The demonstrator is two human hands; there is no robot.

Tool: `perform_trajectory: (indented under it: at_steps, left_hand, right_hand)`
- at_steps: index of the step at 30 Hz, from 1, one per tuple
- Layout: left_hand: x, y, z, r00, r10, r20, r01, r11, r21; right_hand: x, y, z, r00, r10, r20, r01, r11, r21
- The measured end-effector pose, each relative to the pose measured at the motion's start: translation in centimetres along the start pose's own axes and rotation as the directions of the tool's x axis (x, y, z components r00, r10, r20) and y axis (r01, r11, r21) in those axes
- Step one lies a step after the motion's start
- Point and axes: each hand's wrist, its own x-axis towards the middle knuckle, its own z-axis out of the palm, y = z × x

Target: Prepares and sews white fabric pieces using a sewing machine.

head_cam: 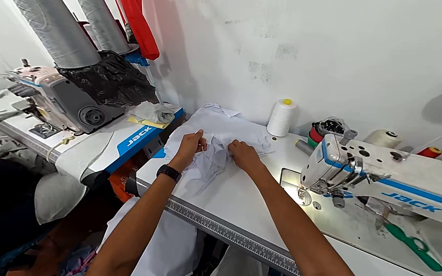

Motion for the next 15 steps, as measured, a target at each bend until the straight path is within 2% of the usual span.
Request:
perform_trajectory:
  at_steps: [2, 4, 7, 9, 11, 12, 13, 14, 15]
  left_hand:
    - [-0.3, 0.1, 0.2, 1.000, -0.018, 0.000, 0.018, 0.999, -0.030]
    - [-1.2, 0.6, 0.5, 1.000, -0.023, -0.006, 0.022, 0.999, -0.033]
    - [-4.1, 1.4, 1.7, 1.000, -0.011, 0.005, 0.011, 0.999, -0.047]
    - [-7.8, 1.7, 3.1, 0.999, -0.002, 0.035, 0.005, 0.996, -0.089]
    - [-12.5, 1.6, 4.9, 0.995, -0.030, 0.091, 0.046, 0.983, -0.178]
    - [-15.4, 1.0, 5.8, 0.985, -0.052, 0.166, 0.087, 0.973, -0.212]
    - [-18.2, 0.1, 6.4, 0.953, -0.053, 0.299, 0.120, 0.970, -0.212]
    - [-20.5, -1.0, 6.6, 0.885, -0.014, 0.465, 0.105, 0.980, -0.170]
    - [-22.0, -1.9, 6.3, 0.778, 0.045, 0.626, 0.012, 0.996, -0.087]
  right_hand:
    - [-0.2, 0.1, 0.1, 0.997, 0.006, -0.071, -0.006, 1.000, -0.010]
    - [-0.7, 0.7, 0.2, 0.968, 0.000, -0.250, 0.014, 0.999, 0.052]
    - [-2.0, 1.3, -1.4, 0.872, -0.063, -0.486, 0.108, 0.992, 0.066]
    - [-4.6, 0.6, -3.4, 0.827, -0.160, -0.539, 0.187, 0.982, -0.004]
    - [-8.8, -0.7, -5.8, 0.822, -0.279, -0.496, 0.270, 0.959, -0.091]
    - [-11.7, -1.3, -6.7, 0.837, -0.327, -0.439, 0.306, 0.944, -0.119]
    - [-14.8, -1.7, -7.3, 0.853, -0.360, -0.378, 0.338, 0.933, -0.125]
    - [-18.1, -1.9, -7.5, 0.875, -0.374, -0.307, 0.363, 0.927, -0.096]
    - [-21.5, -1.7, -7.7, 0.907, -0.368, -0.206, 0.372, 0.928, -0.018]
